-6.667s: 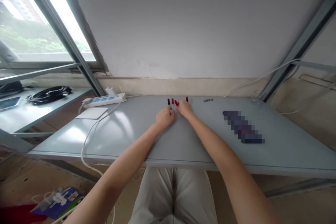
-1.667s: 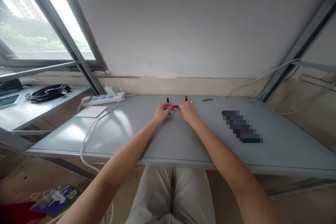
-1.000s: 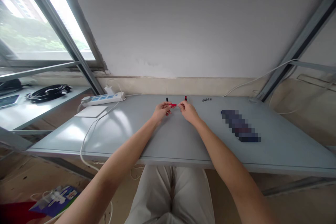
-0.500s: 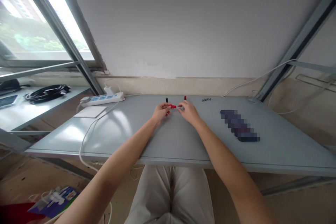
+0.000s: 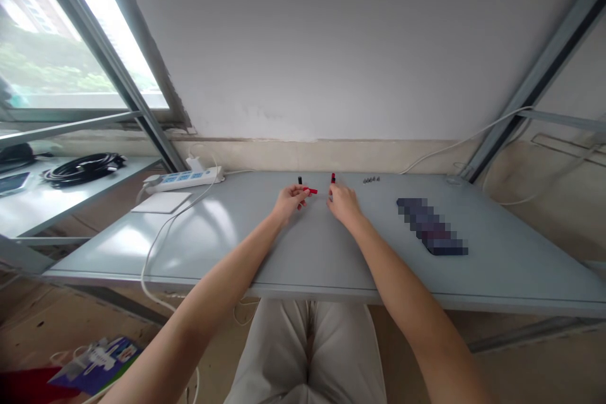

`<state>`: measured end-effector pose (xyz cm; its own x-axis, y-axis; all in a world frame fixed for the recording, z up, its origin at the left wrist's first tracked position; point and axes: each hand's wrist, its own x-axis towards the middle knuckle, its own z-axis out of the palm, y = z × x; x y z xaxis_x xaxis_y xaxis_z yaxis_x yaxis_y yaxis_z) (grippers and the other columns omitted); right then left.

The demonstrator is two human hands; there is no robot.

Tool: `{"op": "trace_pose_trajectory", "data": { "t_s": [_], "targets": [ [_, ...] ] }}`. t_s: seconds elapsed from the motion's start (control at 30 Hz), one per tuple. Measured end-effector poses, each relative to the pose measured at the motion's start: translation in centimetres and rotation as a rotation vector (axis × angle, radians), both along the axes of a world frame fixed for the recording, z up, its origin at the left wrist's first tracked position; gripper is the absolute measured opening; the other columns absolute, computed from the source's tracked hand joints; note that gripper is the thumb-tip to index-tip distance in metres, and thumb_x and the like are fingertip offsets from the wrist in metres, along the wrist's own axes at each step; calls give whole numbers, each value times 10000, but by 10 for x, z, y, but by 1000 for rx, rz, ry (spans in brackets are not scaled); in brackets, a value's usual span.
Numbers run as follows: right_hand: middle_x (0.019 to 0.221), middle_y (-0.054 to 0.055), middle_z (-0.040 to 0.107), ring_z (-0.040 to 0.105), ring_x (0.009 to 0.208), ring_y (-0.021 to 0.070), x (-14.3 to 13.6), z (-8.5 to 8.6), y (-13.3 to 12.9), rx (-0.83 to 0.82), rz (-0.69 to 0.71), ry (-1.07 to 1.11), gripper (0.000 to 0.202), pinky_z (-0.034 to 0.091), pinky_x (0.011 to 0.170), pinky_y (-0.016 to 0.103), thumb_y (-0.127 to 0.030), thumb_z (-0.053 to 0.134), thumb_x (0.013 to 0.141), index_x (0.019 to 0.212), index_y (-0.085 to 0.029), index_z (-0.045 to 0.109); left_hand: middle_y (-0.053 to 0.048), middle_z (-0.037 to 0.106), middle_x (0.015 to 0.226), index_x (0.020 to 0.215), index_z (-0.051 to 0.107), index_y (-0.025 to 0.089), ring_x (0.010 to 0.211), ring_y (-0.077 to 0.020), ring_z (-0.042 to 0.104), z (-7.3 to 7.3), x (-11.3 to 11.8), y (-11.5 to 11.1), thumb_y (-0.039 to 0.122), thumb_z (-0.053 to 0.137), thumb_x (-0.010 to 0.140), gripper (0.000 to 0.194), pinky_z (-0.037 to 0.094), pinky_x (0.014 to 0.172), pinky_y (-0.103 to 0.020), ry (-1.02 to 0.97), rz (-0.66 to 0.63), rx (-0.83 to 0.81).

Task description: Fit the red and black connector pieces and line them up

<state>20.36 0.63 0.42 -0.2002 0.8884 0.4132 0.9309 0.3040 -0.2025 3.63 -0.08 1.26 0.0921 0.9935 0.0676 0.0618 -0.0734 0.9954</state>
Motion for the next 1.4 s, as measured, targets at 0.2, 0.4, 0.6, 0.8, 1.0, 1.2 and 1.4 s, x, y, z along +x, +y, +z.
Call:
{"op": "trace_pose_trajectory", "data": {
  "t_s": [0.2, 0.4, 0.6, 0.8, 1.0, 1.2, 1.4],
  "targets": [
    [793, 66, 629, 568, 736, 190, 21, 1, 6, -124, -254, 69, 162, 373, 614, 279, -222, 512, 679, 811, -187, 599, -74, 630, 779, 809, 581, 134, 574, -82, 503, -2, 1, 3, 259, 574, 708, 161, 403, 557, -221, 230, 107, 153],
    [776, 53, 646, 582, 751, 185, 39, -3, 14, -123, -312, 196, 162, 385, 603, 263, -293, 539, 686, 774, -197, 634, -59, 623, 738, 699, 593, 171, 660, -139, 529, -8, 26, 12, 235, 591, 684, 66, 405, 653, -273, 578, 29, 321],
    [764, 58, 650, 590, 755, 182, 34, -13, 18, -116, -344, 195, 192, 392, 608, 262, -346, 544, 706, 781, -198, 642, -82, 619, 760, 707, 583, 171, 739, -183, 556, -1, 51, 25, 231, 586, 688, 62, 408, 681, -294, 726, 49, 305],
    [772, 61, 652, 589, 744, 177, 31, -23, 25, -128, -307, 206, 201, 396, 607, 263, -353, 549, 710, 809, -204, 640, -118, 609, 793, 775, 585, 161, 780, -224, 573, -8, 67, 35, 226, 512, 730, 107, 420, 667, -319, 845, 112, 276],
    [784, 67, 654, 593, 768, 186, 30, -29, 31, -156, -315, 230, 201, 406, 619, 268, -346, 552, 705, 803, -196, 642, -125, 600, 794, 702, 587, 162, 858, -248, 556, -25, 72, 44, 229, 535, 703, 84, 416, 707, -342, 829, 134, 266],
    [788, 71, 656, 597, 769, 190, 29, -29, 32, -178, -320, 243, 213, 411, 618, 269, -357, 545, 713, 808, -197, 648, -140, 605, 819, 716, 593, 151, 904, -259, 540, -29, 75, 49, 237, 547, 692, 101, 405, 758, -362, 836, 172, 252],
    [819, 71, 660, 593, 812, 189, 28, -28, 33, -204, -337, 230, 245, 407, 645, 261, -380, 538, 721, 846, -204, 655, -128, 608, 898, 814, 603, 150, 947, -245, 527, -21, 77, 46, 268, 516, 726, 171, 403, 775, -348, 941, 180, 204]
  ]
}}
